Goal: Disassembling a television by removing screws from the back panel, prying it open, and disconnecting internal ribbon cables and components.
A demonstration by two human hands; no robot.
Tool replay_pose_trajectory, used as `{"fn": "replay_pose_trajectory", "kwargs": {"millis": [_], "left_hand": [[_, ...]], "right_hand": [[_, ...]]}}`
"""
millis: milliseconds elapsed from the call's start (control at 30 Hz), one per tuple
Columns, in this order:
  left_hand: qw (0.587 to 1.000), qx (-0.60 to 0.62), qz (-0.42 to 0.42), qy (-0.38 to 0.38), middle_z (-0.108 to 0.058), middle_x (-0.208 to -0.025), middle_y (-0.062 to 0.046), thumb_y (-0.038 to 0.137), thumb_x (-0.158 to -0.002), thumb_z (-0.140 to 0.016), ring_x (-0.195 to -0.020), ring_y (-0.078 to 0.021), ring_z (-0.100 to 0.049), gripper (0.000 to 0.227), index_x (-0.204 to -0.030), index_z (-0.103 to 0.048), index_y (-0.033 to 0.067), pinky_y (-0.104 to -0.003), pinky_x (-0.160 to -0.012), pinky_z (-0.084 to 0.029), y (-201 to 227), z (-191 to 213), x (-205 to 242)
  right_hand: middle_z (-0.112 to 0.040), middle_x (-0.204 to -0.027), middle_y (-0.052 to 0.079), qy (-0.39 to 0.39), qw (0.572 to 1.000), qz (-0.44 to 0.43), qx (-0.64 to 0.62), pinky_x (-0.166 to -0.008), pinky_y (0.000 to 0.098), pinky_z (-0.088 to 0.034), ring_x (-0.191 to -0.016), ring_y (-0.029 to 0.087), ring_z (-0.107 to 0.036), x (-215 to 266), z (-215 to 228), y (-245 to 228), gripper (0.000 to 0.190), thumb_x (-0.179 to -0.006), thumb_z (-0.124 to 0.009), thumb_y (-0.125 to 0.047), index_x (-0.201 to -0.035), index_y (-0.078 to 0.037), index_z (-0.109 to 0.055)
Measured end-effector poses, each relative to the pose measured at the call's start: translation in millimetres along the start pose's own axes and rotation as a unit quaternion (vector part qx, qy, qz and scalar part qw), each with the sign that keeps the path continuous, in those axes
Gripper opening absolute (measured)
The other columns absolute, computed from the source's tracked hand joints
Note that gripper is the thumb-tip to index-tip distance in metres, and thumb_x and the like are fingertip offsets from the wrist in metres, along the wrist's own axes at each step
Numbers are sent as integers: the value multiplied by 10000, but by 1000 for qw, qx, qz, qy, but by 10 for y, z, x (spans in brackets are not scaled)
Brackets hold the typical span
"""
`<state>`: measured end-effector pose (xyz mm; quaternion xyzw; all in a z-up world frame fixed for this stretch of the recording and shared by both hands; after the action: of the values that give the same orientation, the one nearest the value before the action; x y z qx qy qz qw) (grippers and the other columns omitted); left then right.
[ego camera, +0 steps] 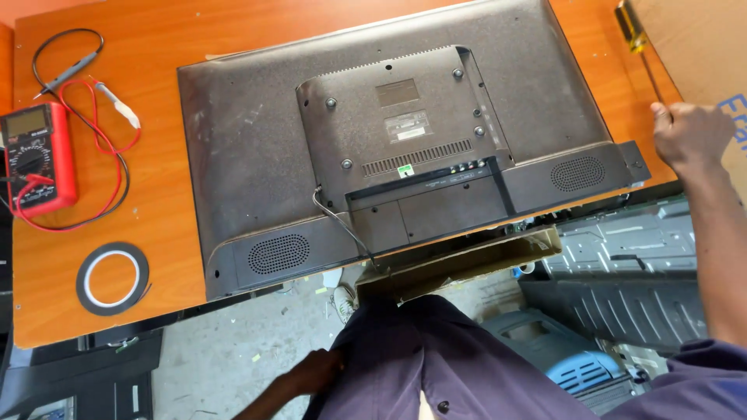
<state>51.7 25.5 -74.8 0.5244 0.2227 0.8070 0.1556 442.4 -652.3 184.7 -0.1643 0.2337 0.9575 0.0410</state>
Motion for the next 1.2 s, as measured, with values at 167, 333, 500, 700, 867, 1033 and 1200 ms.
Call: {"fn": "replay_pose_trajectory", "kwargs": {"millis": [167, 333, 500, 700, 867, 1033, 1200], "left_hand": [[990, 26, 52, 125, -674, -1033, -184, 197, -917, -415, -927, -364, -669, 259, -1015, -635, 103, -465, -751, -525, 120, -3, -190], [973, -38, 36, 227, -668, -976, -225, 151, -921, -434, -891, -410, -654, 240, -1051, -602, 40, -511, -696, -548, 147, 63, -329], [979, -119, 28, 162, -651, -858, -204, 144, -929, -477, -748, -397, -649, 175, -1032, -571, 38, -500, -593, -529, 533, 348, 44], [945, 39, -116, 302, -755, -1064, -79, 325, -965, -505, -897, -251, -739, 338, -1169, -692, 131, -403, -792, -561, 1790, 2009, 1551], [795, 13, -291, 533, -724, -989, -71, 145, -989, -521, -905, -215, -691, 197, -1111, -659, 75, -337, -817, -532, 2287, 2880, 2323], [786, -155, -87, 592, -479, -1426, -211, 517, -957, -567, -1324, -399, -427, 786, -1468, -323, -27, -516, -1058, -382, 2082, 3485, 1882], [821, -178, -44, 540, -390, -1507, -231, 669, -858, -663, -1410, -370, -345, 1088, -1528, -144, -13, -501, -1170, -216, 1995, 3563, 1354]], "right_hand": [[-604, -838, 118, 8, 997, -3, -78, -575, 437, -391, -778, 339, -576, -157, -22, -177, 509, -1243, -589, -473, -899, -102, -641], [-639, -1042, 245, 95, 887, 113, -438, -719, 389, -527, -881, 324, -631, 7, 2324, -1451, 189, -1073, -750, -63, -1147, 106, -710], [-668, -1206, 102, -8, 887, 227, -403, -889, 446, -506, -1107, 298, -599, 497, 2856, -2559, 387, -859, -745, -279, -1104, 18, -707], [-704, -1033, 108, 36, 886, 212, -410, -778, 380, -543, -931, 255, -638, 484, 2745, -2543, 309, -802, -838, -142, -1040, 34, -746], [-691, -1026, 155, 46, 828, 190, -525, -746, 372, -499, -958, 276, -608, 430, 2853, -2406, 174, -883, -769, -64, -992, 64, -724], [-643, -1043, 202, 115, 792, 213, -561, -850, 421, -442, -1010, 328, -556, 469, 3119, -2351, 121, -919, -724, 25, -977, 79, -632], [-603, -1164, 237, 71, 770, 214, -597, -976, 461, -421, -1138, 355, -530, 436, 3066, -2359, 152, -1022, -660, -44, -1026, 86, -583]]}}
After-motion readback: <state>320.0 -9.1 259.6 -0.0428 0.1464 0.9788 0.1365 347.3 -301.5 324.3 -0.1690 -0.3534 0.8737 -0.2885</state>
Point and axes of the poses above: each hand's wrist, its own x-axis away from the middle knuckle, its own z-axis out of the back of the hand, y = z × x, the point moved 10 cm from there along -x, towards the middle knuckle
